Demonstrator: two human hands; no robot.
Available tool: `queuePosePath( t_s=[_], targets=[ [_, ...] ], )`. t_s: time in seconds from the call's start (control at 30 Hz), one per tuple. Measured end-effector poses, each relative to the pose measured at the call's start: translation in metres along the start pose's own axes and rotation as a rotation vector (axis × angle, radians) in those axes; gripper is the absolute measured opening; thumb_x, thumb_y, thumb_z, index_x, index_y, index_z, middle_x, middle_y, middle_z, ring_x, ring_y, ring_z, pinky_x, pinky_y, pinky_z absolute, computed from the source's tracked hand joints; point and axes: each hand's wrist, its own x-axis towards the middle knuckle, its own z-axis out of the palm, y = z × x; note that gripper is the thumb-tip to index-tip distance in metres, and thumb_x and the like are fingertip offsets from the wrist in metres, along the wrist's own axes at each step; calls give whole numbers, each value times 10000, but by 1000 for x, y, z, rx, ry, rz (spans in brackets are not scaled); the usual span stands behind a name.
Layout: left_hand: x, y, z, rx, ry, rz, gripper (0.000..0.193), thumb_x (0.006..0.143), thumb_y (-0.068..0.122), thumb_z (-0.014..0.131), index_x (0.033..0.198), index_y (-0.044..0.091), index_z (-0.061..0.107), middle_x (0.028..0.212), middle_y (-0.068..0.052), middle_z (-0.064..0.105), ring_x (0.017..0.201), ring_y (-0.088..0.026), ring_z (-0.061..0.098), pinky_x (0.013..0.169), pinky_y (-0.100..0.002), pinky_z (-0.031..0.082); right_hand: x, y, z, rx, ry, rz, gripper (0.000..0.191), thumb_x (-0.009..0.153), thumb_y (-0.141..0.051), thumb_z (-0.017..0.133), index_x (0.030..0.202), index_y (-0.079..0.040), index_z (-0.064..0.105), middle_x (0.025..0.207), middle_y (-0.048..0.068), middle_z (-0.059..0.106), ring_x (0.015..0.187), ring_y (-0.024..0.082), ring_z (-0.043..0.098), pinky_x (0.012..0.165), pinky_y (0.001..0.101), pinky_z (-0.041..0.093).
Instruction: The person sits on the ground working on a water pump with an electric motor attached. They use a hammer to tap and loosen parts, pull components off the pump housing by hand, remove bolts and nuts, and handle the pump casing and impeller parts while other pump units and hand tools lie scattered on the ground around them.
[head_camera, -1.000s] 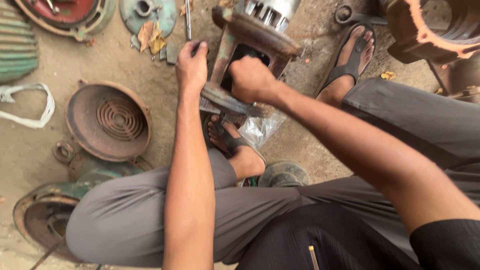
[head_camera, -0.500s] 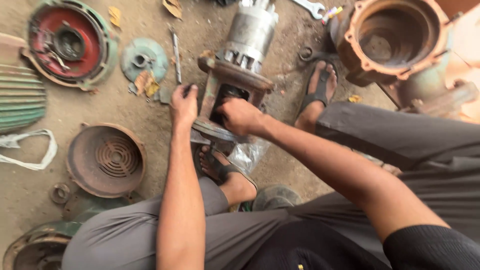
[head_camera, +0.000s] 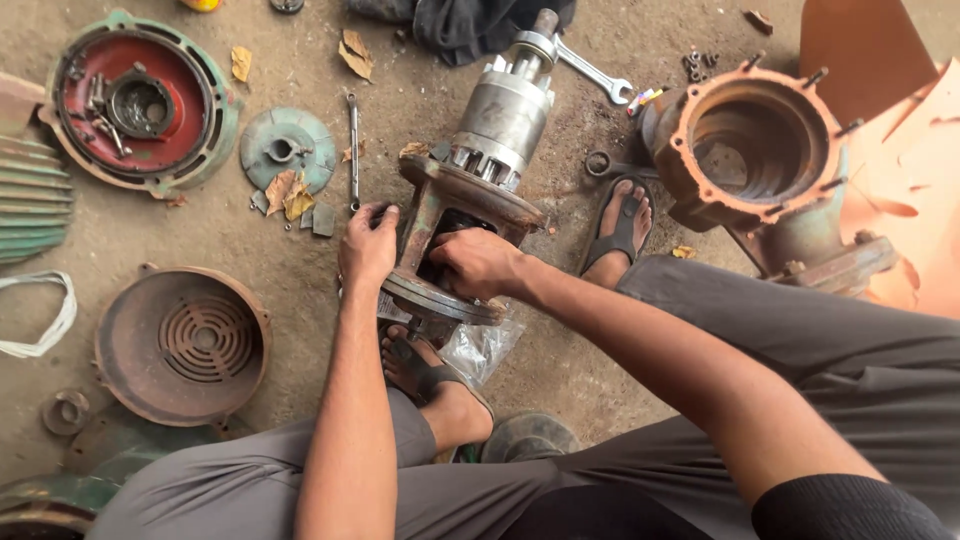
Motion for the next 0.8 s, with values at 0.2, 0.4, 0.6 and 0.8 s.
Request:
queuePosePath(
  t_s=[0.2,0.4,0.6,0.8],
  targets=[
    [7,-4,4,97,16,8,457,942,490,652,1244,149,685,1216,-151,712,1153,-412,631,942,-486,495,6,-7,0,33,-60,180,322,753,-131,622,1040,-48,741,981,221,720,965,419,680,859,501,553],
    [11,-4,3,41,24,61,457,929,512,644,1201,150,707,1187,-151,738,1151,-397,665,961,-485,516,0,-9,-7,-26,12,98,337,749,-154,654,1052,-26,729,1026,235,703,959,431,678,849,510,553],
    [1,9,-8,19,46,-16,449,901,502,643,1215,194,730,1166,-171,742,1143,-398,671,970,-474,524,2,-22,-22,-176,-169,40,348,787,-152,655,1115,-56,721,1126,217,681,1012,406,671,884,486,546],
    [-2,28,-32,-31,143,-8,507,909,526,612,1222,133,683,1142,-215,721,1126,-438,646,968,-506,495,-23,-41,-90,-288,-327,71,391,911,-190,609,1291,-195,702,1288,109,674,1078,294,692,918,418,566]
  ],
)
